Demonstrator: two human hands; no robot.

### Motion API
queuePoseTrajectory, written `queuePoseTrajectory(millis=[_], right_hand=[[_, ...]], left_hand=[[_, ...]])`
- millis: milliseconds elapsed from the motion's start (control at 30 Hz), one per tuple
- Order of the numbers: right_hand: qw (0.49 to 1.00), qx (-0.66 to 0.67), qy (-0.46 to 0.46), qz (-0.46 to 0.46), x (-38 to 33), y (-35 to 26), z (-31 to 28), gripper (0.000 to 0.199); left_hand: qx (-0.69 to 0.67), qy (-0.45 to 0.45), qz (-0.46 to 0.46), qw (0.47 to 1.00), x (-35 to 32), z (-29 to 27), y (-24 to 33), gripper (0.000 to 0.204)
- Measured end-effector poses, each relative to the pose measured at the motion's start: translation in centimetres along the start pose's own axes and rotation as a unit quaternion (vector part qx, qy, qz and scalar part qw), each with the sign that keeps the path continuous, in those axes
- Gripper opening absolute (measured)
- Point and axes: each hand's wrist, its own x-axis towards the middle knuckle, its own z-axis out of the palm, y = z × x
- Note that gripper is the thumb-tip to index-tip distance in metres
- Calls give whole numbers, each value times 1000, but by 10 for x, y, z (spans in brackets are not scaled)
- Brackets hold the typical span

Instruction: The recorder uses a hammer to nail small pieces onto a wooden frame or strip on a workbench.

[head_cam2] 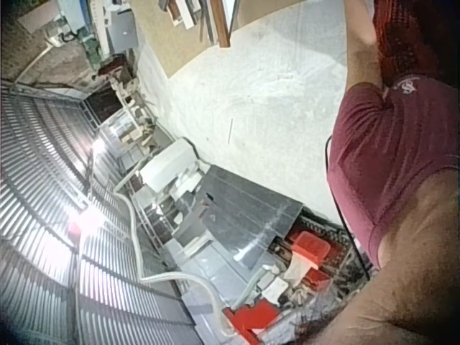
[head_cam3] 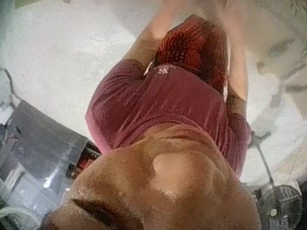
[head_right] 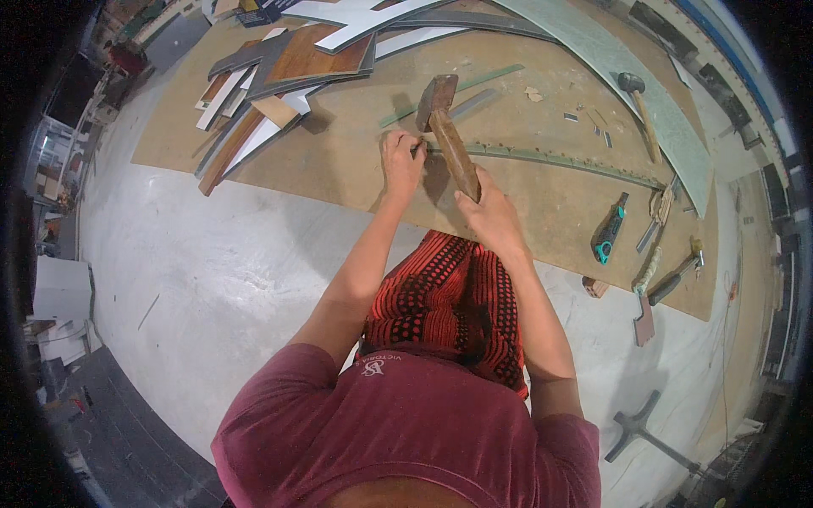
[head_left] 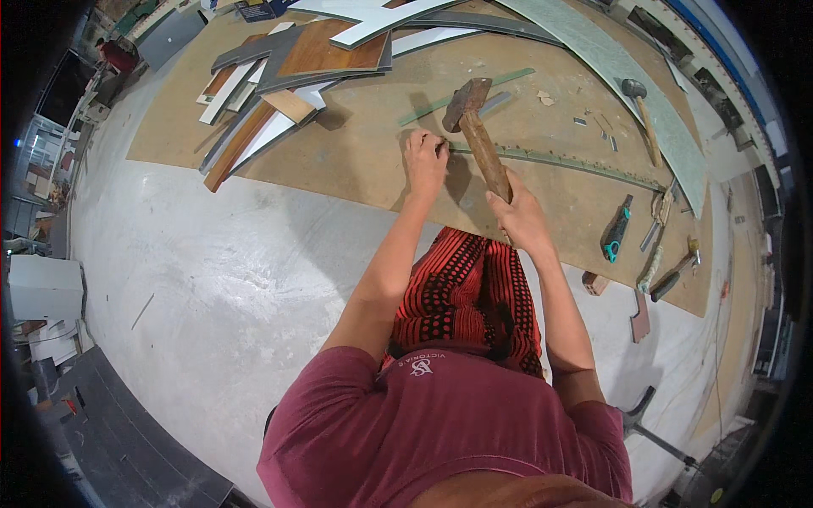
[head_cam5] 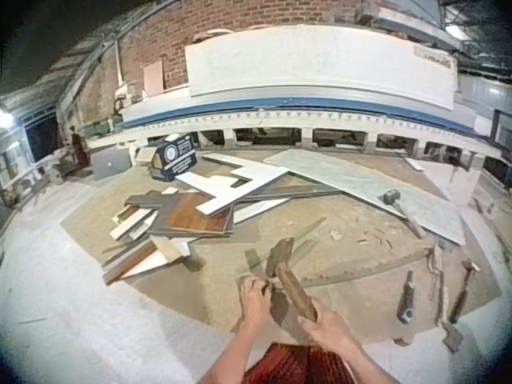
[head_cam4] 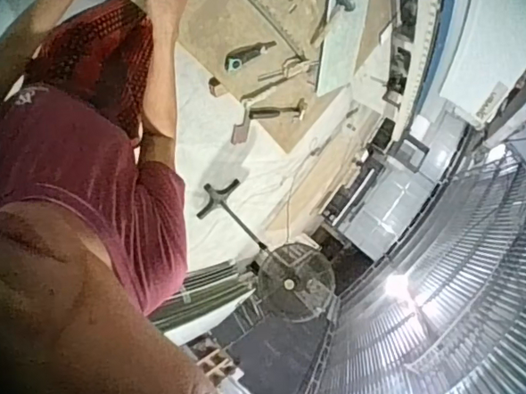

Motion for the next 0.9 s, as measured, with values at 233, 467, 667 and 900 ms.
queuePoseTrajectory(millis=[233, 467, 667, 900], right_hand=[[1000, -18, 2, -9, 3, 22, 8, 54], [1000, 6, -9, 13, -5, -6, -11, 57], [999, 29, 28, -26, -4, -12, -12, 57], [989, -58, 78, -116, 14, 39, 14, 55]], left_hand=[[-5, -10, -5, 1000, -3, 0, -4, 14], [14, 11, 10, 1000, 0, 1, 0, 14], [17, 15, 15, 1000, -1, 1, -3, 14], [6, 10, 22, 1000, 2, 2, 3, 17]])
